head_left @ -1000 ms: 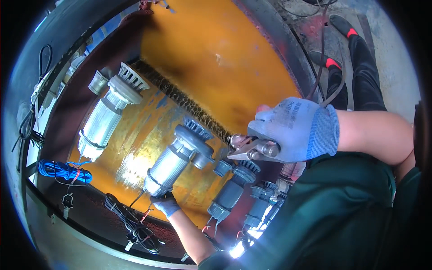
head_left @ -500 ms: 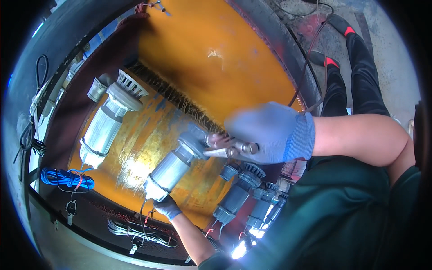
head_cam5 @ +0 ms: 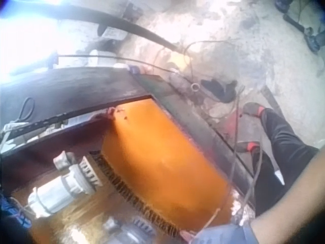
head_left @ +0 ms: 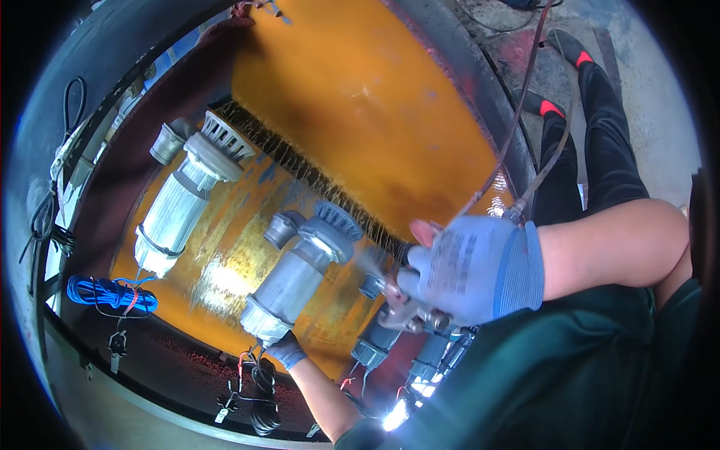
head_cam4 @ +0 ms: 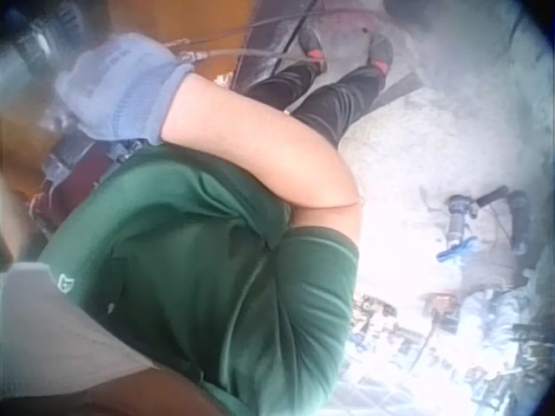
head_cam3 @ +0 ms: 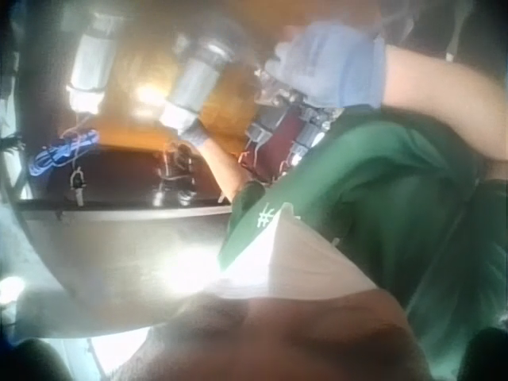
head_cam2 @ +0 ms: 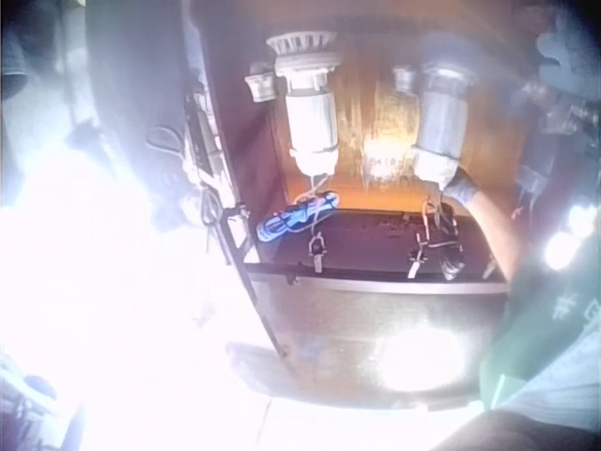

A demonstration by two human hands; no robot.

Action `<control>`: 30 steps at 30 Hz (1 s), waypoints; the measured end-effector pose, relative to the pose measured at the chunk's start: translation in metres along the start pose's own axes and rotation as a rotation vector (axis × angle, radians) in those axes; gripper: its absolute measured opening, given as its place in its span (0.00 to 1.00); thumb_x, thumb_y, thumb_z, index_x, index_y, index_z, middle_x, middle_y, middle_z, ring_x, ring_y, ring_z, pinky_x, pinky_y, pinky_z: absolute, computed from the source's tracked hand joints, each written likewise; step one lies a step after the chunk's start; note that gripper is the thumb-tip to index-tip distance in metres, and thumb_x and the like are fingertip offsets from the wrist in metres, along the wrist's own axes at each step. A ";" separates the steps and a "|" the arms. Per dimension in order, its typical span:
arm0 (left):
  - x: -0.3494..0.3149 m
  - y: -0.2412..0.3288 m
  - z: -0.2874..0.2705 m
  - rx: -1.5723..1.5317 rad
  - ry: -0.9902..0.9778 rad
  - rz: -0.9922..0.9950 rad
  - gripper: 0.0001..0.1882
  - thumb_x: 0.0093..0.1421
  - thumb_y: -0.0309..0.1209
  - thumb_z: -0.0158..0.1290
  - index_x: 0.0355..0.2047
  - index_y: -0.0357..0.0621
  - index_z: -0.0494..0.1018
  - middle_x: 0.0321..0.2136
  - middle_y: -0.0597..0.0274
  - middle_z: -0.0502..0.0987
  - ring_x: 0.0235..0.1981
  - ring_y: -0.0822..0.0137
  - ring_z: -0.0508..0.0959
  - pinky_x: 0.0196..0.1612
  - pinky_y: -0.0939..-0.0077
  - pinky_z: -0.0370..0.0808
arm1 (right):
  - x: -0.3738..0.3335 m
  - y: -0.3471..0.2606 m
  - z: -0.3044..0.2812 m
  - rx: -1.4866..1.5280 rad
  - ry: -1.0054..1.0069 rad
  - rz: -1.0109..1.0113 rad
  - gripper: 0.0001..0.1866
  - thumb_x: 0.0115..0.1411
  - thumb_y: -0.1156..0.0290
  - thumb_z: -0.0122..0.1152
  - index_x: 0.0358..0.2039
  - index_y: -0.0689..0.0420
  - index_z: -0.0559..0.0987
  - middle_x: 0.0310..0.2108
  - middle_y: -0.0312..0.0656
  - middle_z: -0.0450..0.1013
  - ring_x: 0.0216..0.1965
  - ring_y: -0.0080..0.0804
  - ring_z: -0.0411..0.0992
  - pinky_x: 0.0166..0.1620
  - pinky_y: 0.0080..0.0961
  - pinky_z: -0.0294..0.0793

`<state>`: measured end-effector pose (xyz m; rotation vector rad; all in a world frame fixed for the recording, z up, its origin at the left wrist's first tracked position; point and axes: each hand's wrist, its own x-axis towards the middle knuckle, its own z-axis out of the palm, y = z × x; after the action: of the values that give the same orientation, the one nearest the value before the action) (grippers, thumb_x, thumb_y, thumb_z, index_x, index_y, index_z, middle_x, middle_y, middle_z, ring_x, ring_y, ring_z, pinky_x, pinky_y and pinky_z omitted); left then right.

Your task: The person uses a spray gun to apply paint to several grey pump housings hanging in a spray booth, and uses a cloth to wipe down one of the components.

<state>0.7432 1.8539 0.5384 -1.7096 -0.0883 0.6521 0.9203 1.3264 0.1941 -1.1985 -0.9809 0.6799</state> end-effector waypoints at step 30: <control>-0.004 0.013 -0.038 -0.835 -0.164 -0.351 0.35 0.55 0.43 0.64 0.62 0.45 0.71 0.59 0.61 0.77 0.60 0.63 0.76 0.63 0.72 0.72 | 0.062 0.117 -0.004 0.631 0.222 0.430 0.19 0.61 0.51 0.66 0.34 0.55 0.81 0.28 0.47 0.80 0.30 0.44 0.79 0.39 0.37 0.76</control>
<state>0.7537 1.8157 0.5316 -2.3448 -0.8570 0.5149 0.9589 1.4079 0.0966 -0.8902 -0.2728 1.0725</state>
